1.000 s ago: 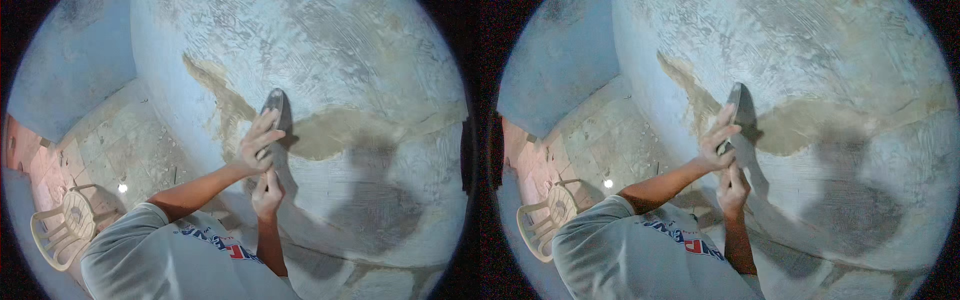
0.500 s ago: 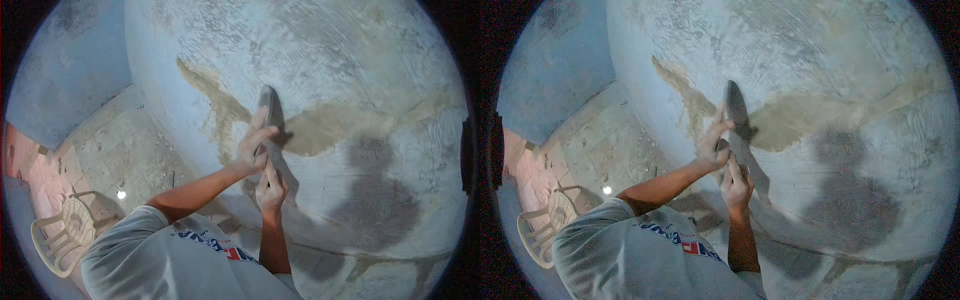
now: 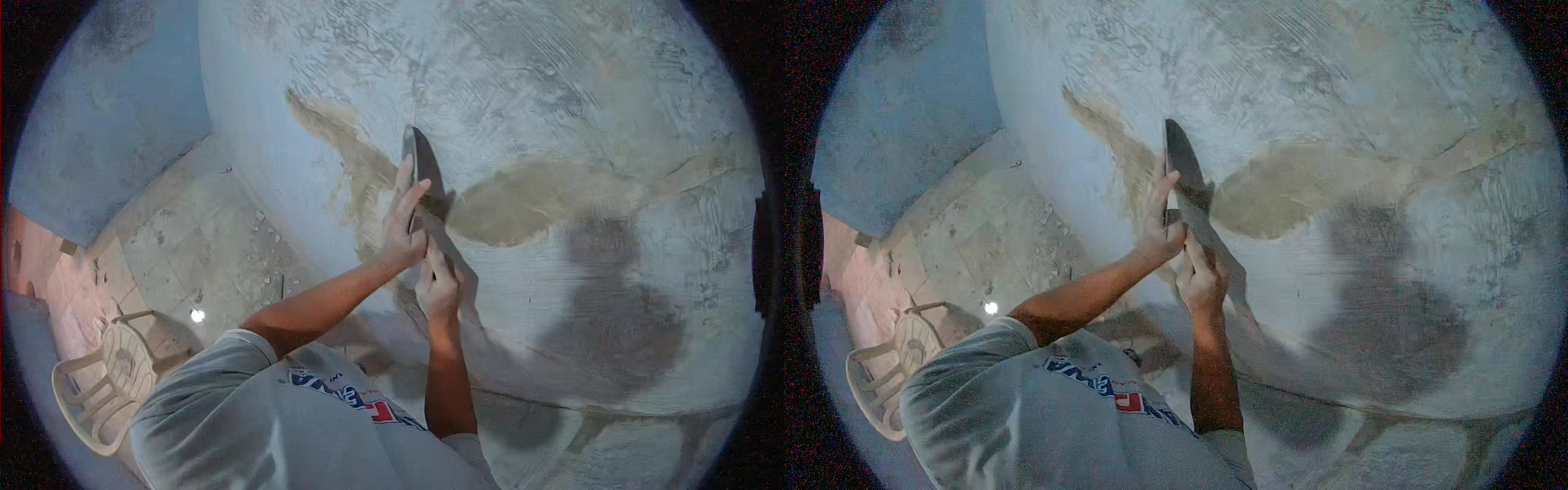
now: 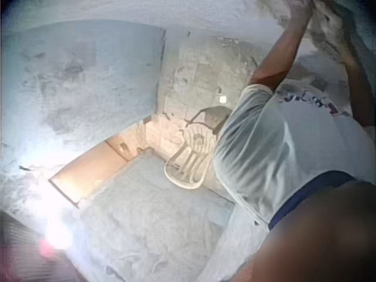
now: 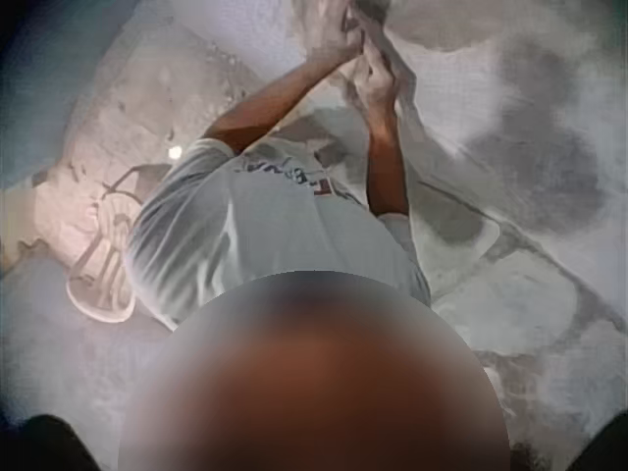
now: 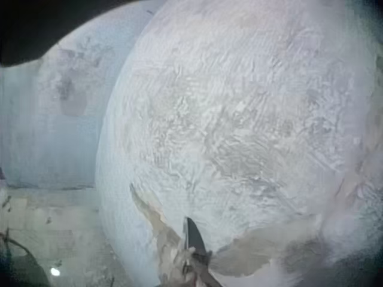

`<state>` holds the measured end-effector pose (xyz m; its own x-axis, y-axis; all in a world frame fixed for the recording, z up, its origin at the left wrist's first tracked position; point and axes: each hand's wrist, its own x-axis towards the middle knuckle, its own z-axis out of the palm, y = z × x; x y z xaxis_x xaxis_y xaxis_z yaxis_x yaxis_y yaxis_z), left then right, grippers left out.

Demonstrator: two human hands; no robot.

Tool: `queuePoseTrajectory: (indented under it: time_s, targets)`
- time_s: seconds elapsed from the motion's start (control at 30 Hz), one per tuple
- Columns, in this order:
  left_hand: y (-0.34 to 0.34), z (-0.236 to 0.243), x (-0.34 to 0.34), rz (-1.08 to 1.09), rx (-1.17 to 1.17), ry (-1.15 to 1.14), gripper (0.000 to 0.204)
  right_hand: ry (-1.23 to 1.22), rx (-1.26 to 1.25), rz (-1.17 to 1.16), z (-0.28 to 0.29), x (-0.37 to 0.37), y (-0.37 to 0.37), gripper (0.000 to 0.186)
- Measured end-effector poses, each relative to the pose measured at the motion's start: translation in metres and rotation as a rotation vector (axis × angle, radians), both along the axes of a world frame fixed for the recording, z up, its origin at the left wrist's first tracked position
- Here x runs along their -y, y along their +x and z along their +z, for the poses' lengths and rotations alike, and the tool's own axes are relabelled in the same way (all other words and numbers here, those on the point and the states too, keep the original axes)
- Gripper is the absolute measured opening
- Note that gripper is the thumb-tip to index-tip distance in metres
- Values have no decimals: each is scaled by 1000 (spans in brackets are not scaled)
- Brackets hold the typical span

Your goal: The person patches and smooths a wall with a trowel, applying patching material to the surface.

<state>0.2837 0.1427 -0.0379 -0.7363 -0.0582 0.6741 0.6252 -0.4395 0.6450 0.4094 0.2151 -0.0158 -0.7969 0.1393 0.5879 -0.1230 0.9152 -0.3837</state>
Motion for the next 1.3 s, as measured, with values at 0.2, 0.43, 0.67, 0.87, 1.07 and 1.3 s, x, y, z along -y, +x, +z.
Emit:
queuePoseTrajectory:
  time_s: [0.2,0.43,0.67,0.87,1.07,1.3]
  targets:
    - [5,-3,8,-21,25,-154,76,22,66,-46,-7,2,0,38]
    - [-3,-7,20,-19,-101,-118,77,-89,-55,-26,-12,20,-5,38]
    - [-13,-9,57,45,-122,-308,84,-499,50,60,-22,49,-3,40]
    - [-27,-20,69,-7,-23,-407,82,-983,305,15,-28,59,-16,43]
    - [-50,-23,78,-16,74,-319,85,-767,468,-82,-4,72,-40,41]
    - [-61,-28,81,-45,89,-215,77,-522,347,-61,0,79,-49,39]
